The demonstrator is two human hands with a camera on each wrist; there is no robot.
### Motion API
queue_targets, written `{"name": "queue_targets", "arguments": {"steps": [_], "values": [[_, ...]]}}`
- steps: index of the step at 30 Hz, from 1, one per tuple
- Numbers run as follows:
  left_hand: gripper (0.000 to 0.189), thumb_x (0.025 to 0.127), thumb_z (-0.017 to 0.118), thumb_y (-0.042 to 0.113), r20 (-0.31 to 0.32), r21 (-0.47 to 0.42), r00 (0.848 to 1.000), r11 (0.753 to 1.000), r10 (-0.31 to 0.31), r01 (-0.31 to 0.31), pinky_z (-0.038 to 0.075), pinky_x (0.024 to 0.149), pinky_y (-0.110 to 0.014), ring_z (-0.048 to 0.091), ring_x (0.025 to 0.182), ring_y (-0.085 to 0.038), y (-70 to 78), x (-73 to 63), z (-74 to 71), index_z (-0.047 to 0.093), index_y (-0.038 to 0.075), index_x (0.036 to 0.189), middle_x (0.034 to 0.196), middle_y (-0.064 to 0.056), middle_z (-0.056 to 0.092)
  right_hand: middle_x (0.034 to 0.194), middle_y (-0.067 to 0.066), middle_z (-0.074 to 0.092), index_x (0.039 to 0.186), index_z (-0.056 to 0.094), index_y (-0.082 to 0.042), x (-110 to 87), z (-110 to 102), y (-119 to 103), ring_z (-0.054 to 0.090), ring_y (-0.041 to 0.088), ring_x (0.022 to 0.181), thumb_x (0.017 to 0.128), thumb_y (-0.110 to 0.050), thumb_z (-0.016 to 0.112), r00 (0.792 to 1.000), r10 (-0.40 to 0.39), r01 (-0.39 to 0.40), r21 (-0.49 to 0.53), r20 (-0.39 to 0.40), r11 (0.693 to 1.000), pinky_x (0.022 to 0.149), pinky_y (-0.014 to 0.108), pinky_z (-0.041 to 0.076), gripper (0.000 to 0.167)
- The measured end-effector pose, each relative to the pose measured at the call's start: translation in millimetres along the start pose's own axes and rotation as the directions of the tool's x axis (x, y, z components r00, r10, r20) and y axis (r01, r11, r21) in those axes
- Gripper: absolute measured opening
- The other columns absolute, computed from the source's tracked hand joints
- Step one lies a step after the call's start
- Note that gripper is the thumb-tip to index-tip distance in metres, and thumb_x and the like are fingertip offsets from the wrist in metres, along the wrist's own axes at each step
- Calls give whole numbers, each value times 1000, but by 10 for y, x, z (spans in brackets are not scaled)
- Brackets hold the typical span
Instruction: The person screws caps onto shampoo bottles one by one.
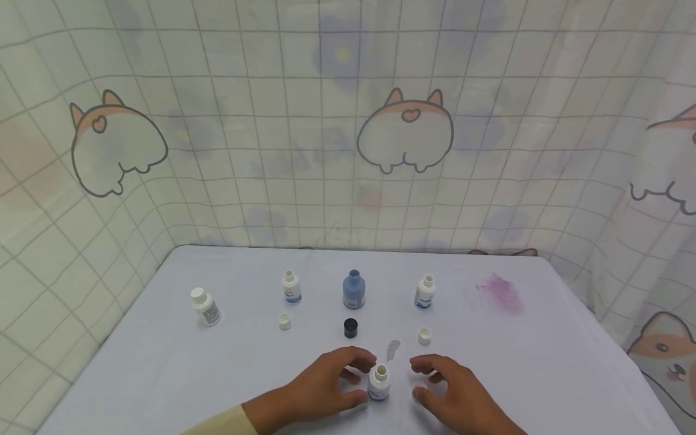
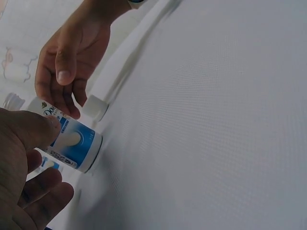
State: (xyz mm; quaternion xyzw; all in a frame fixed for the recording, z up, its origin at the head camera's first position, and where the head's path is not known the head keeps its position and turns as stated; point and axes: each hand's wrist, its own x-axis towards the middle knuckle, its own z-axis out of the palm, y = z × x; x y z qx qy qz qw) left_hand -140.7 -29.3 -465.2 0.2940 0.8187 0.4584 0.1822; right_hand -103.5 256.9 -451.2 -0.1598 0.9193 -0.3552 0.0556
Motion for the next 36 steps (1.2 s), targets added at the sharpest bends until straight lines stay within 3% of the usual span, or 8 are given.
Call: {"name": "queue_targets", "arguments": {"steps": [4,16,24,32,36], "values": [[49,91,81,19,5,-2,1000,1000,16,-16,52,95,-19,60,111,0,-3,18,23,58,23,135,122,19,61,120,-10,68,126,65,-21,-14,-1,16,62,9,99,90,-38,79,1000,22,-21,-17,19,1000,85,32,56,42],[50,91,80,16,-14,15,993,993,116,-115,51,94,-17,58,113,3,-42,66,102,56,20,135,126,17,61,120,-14,65,124,66,-22,-46,43,130,58,5,101,86,-38,83,999,-29,31,-113,18,993,90,31,55,45],[50,91,81,14,-11,0,994,994,108,-108,52,94,-17,58,112,4,-46,95,136,56,20,135,125,17,61,121,-13,63,123,66,-23,-51,63,169,58,5,103,85,-34,85,1000,-11,12,-109,12,994,89,31,55,44],[50,90,81,15,-13,9,996,996,93,-93,52,93,-17,58,110,5,-34,102,141,57,20,134,121,19,62,117,-13,64,120,69,-21,-47,86,216,59,7,104,83,-31,87,998,-68,68,-151,2,986,89,31,55,42],[50,90,82,13,-18,9,994,994,106,-106,52,92,-16,59,109,5,-43,109,150,57,20,133,120,19,62,117,-13,63,119,70,-22,-47,92,233,59,8,105,82,-32,87,999,-53,54,-157,10,986,90,32,55,42]]}}
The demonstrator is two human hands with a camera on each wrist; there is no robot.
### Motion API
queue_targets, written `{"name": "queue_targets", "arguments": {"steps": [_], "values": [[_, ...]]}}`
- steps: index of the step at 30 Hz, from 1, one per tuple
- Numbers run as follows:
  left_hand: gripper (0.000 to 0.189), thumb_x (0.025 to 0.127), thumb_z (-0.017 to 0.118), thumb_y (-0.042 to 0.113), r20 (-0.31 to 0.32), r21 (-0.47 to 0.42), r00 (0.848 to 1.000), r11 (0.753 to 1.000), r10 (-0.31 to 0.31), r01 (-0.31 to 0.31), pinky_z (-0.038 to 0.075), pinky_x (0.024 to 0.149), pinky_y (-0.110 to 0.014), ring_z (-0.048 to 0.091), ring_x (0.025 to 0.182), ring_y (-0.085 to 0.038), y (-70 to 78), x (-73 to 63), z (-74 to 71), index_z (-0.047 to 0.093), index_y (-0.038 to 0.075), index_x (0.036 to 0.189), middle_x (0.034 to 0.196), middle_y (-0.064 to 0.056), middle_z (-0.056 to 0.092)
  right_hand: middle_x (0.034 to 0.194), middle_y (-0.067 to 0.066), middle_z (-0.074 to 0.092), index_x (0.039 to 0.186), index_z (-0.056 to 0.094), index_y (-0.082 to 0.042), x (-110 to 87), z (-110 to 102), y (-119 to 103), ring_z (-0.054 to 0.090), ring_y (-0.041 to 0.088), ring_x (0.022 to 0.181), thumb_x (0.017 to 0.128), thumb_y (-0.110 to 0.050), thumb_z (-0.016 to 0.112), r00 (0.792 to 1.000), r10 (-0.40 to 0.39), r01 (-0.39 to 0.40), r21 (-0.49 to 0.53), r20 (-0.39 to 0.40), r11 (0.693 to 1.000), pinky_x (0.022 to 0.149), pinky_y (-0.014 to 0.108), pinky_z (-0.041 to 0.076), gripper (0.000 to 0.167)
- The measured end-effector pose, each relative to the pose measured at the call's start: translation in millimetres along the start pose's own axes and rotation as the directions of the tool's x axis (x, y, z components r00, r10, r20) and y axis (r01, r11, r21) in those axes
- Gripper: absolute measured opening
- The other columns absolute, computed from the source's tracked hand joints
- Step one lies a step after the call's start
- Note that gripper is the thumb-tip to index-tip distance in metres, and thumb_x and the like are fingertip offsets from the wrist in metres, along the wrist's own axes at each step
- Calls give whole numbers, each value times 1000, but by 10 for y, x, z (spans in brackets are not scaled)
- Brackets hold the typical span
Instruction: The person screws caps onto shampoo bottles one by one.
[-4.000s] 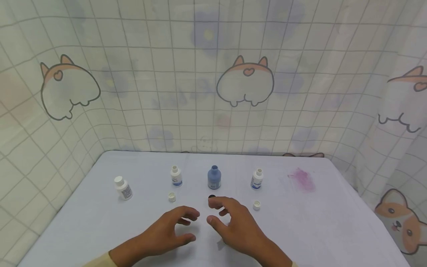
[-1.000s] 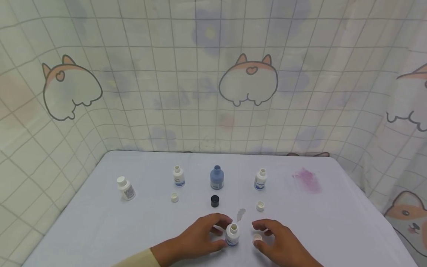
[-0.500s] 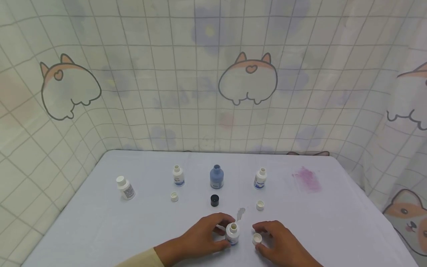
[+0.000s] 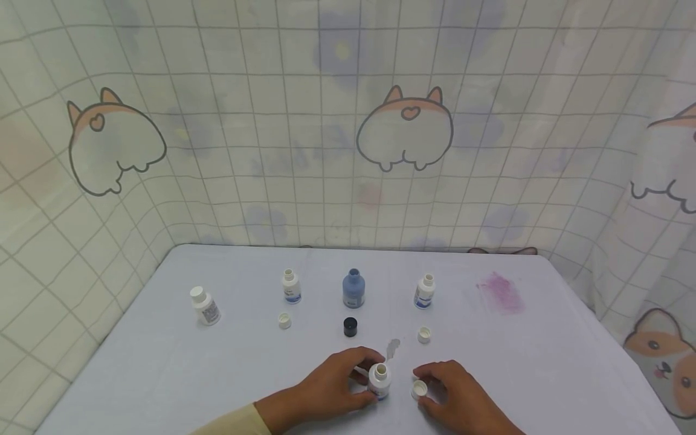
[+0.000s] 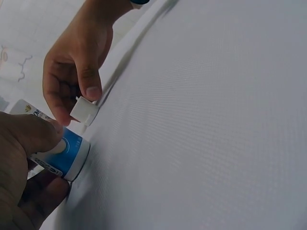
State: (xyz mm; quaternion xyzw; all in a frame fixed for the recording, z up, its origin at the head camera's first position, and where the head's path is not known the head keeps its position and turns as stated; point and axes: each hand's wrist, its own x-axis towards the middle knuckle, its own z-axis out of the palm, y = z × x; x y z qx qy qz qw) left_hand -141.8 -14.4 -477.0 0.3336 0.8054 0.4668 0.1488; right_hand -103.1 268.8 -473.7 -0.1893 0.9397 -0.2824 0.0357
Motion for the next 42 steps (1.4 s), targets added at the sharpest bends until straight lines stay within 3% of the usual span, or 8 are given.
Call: {"name": "queue_targets", "arguments": {"steps": [12,20,30,42], "values": [[50,89,83,12,11,-3,999,999,-41,41,52,92,-16,59,106,6,7,20,2,58,24,130,116,21,61,111,-14,62,112,71,-22,14,16,3,58,8,102,82,-29,87,1000,17,-17,-5,5,1000,90,34,54,35],[50,88,82,8,8,9,999,999,-46,46,52,92,-16,59,106,6,12,24,7,59,24,129,116,21,61,109,-12,63,109,69,-23,39,-21,-21,57,8,97,83,-32,87,996,80,-80,12,36,997,84,33,55,33],[50,87,84,10,14,26,999,999,-48,47,52,91,-15,59,104,6,-5,43,-2,59,25,128,116,21,62,104,-19,64,111,66,-24,53,-109,-121,54,2,82,86,-14,82,996,66,-63,40,-62,997,72,25,53,32],[50,87,84,9,17,33,999,999,-38,37,52,89,-14,59,101,7,-20,54,2,59,24,127,114,21,62,98,-19,66,115,65,-22,66,-155,-208,54,4,74,81,-16,88,978,62,-51,57,-198,997,64,23,50,41]]}}
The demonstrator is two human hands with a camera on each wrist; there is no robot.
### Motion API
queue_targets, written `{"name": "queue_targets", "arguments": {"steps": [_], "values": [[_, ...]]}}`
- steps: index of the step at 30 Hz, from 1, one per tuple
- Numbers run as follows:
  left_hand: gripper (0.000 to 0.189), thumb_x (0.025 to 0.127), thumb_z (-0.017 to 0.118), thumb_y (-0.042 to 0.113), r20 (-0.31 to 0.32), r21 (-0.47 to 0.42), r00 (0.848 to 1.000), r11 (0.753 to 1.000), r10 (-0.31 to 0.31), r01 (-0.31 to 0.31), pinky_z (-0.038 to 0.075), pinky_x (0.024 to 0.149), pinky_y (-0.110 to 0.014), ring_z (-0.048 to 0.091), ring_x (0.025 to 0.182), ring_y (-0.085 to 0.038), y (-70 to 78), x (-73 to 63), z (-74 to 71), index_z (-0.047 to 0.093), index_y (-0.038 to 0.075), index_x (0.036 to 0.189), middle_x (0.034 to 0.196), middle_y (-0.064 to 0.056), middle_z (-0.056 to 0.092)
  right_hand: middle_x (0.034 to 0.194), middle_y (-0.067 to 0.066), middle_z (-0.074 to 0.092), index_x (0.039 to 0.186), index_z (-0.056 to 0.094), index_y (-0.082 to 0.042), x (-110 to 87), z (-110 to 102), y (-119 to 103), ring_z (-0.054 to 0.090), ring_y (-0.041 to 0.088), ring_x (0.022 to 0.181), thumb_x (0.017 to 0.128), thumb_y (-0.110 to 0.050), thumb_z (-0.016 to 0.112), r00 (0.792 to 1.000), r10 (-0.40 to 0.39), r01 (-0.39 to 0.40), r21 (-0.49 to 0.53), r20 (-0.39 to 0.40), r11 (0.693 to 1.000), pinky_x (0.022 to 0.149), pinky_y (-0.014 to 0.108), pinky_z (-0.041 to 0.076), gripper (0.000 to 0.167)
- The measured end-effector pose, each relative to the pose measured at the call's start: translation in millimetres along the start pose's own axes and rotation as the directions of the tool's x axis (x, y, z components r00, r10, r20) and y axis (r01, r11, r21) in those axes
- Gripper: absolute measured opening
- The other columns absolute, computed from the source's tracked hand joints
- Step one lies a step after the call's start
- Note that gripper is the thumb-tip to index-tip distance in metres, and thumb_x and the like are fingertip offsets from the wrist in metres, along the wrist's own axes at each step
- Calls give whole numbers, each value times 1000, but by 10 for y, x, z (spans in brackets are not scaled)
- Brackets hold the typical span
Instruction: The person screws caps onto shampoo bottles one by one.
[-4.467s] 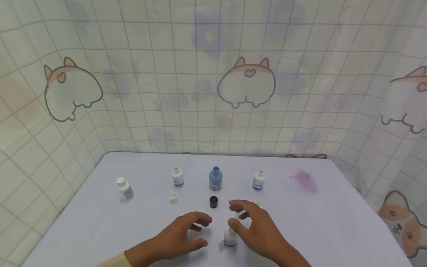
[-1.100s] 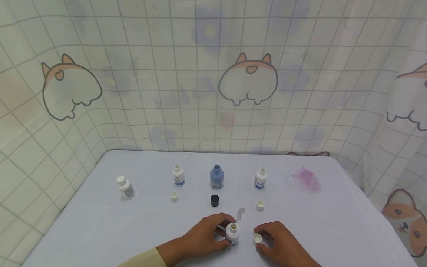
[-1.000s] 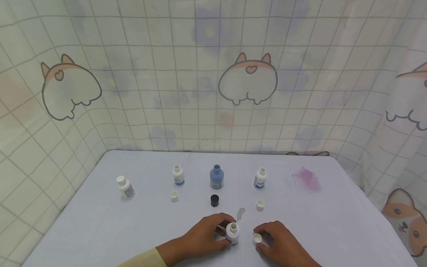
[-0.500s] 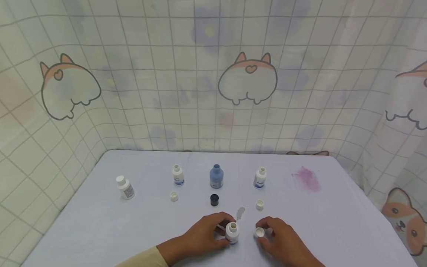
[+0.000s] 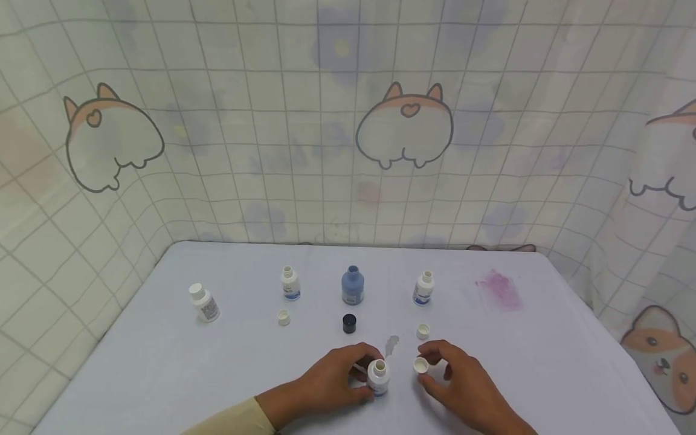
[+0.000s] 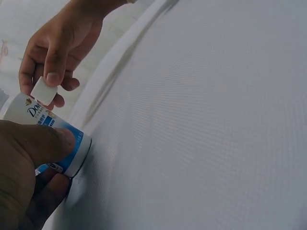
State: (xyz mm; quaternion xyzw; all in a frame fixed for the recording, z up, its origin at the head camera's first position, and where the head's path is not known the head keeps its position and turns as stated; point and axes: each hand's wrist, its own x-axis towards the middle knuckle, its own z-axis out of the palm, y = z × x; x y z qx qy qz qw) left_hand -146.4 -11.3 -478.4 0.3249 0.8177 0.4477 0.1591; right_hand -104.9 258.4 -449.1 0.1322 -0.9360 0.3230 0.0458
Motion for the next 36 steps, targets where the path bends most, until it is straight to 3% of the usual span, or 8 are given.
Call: {"name": "queue_targets", "arguments": {"steps": [7,15,27,36], "values": [[50,87,84,10,5,11,1000,1000,10,-10,52,89,-13,58,102,7,-17,9,7,59,23,128,114,21,62,93,-23,63,103,62,-28,3,-19,-34,55,8,76,78,-18,91,999,7,-7,2,-48,1000,63,23,47,40],[50,87,84,10,2,22,1000,1000,16,-16,51,89,-13,58,102,8,-15,14,9,59,23,128,114,21,62,93,-21,62,104,62,-28,19,-35,-56,57,9,77,79,-15,91,999,-32,33,27,-37,999,64,25,50,40],[50,87,84,11,11,35,1000,999,-4,4,52,88,-13,58,101,8,-12,20,7,60,24,128,114,22,62,98,-17,60,108,63,-26,38,-36,-131,59,12,78,77,-4,89,984,-158,163,53,-78,985,63,25,53,46],[50,87,84,11,8,49,1000,999,15,-15,52,88,-12,58,101,8,-24,25,7,59,23,128,114,21,62,102,-17,62,113,66,-27,71,-41,-180,57,11,76,78,2,85,966,-240,247,71,-93,966,62,26,52,49]]}}
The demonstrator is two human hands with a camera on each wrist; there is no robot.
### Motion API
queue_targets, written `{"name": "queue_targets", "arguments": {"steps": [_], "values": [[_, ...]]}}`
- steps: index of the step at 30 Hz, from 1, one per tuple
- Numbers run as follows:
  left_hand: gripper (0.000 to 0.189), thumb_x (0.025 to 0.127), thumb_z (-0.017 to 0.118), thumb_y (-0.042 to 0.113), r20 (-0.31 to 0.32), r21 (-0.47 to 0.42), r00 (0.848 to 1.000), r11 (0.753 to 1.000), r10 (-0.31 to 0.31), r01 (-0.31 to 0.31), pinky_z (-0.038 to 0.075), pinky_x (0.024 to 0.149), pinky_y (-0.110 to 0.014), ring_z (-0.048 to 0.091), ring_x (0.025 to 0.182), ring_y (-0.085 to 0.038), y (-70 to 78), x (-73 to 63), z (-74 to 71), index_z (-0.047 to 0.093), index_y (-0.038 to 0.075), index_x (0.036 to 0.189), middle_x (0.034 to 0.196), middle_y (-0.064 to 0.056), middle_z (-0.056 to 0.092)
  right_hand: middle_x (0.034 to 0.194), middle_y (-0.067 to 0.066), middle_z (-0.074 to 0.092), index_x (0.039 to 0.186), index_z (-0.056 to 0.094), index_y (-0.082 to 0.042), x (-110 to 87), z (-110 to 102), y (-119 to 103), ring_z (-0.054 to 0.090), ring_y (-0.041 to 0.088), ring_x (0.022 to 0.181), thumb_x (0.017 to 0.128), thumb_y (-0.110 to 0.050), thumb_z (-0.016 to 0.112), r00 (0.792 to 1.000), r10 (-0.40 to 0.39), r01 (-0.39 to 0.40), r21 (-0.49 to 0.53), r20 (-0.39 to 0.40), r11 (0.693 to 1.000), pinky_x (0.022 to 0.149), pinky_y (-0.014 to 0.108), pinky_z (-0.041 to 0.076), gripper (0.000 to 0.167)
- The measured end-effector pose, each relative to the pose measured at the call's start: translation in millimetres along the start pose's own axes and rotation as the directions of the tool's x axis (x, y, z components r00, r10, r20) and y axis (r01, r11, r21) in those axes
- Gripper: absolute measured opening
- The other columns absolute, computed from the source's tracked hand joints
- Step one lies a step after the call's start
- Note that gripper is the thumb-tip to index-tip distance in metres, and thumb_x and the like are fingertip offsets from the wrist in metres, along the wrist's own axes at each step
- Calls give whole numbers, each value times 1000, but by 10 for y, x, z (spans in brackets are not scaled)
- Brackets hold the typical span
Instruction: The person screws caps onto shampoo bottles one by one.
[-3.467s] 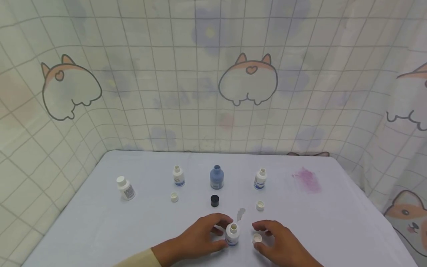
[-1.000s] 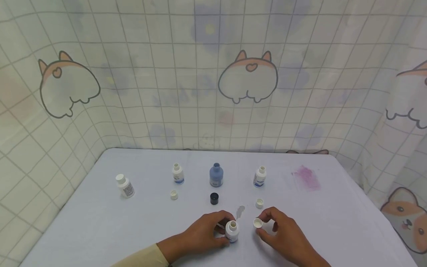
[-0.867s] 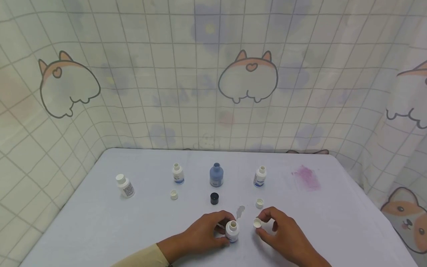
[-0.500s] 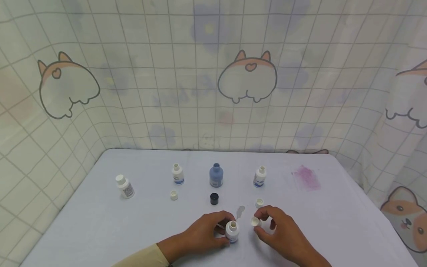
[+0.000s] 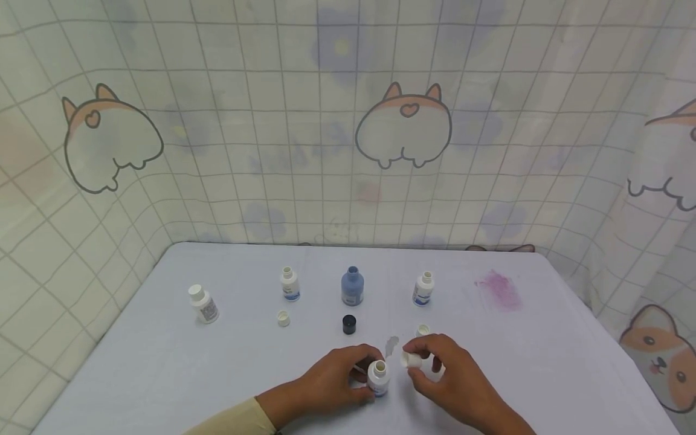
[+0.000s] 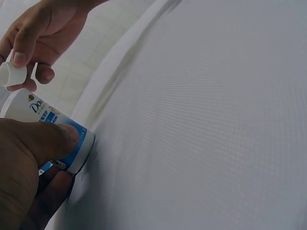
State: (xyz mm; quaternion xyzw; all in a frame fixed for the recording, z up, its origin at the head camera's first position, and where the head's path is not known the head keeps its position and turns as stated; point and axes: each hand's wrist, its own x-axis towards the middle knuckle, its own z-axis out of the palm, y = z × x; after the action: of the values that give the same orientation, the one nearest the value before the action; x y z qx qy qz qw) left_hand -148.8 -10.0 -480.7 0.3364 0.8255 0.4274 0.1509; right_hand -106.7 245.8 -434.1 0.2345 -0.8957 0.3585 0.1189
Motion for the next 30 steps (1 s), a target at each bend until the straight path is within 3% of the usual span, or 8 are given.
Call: {"name": "queue_targets", "arguments": {"steps": [7,16,25,30], "values": [[49,87,84,12,-1,-5,1000,1000,0,0,52,88,-12,58,101,8,2,-1,11,60,24,128,114,22,62,105,-17,63,115,68,-29,11,12,-3,57,10,79,77,6,84,999,-49,49,32,5,998,63,26,52,54],[49,88,84,12,2,12,1000,1000,11,-11,51,89,-13,58,101,8,11,-7,-2,59,24,128,115,21,62,109,-16,64,118,69,-33,58,39,-49,56,9,82,79,5,83,998,-57,56,55,26,997,63,25,53,56],[49,87,84,13,-10,23,1000,1000,21,-21,52,89,-13,58,100,8,4,-5,-10,60,24,129,114,22,63,98,-14,59,111,59,-23,106,44,-111,60,14,79,80,-2,85,999,17,-18,33,43,999,65,26,54,45],[49,87,84,12,-12,25,999,999,30,-30,51,89,-13,58,100,8,-8,6,-4,60,24,129,115,22,63,97,-14,59,107,59,-25,129,43,-155,59,15,78,80,-4,87,997,43,-46,36,63,998,65,25,53,44]]}}
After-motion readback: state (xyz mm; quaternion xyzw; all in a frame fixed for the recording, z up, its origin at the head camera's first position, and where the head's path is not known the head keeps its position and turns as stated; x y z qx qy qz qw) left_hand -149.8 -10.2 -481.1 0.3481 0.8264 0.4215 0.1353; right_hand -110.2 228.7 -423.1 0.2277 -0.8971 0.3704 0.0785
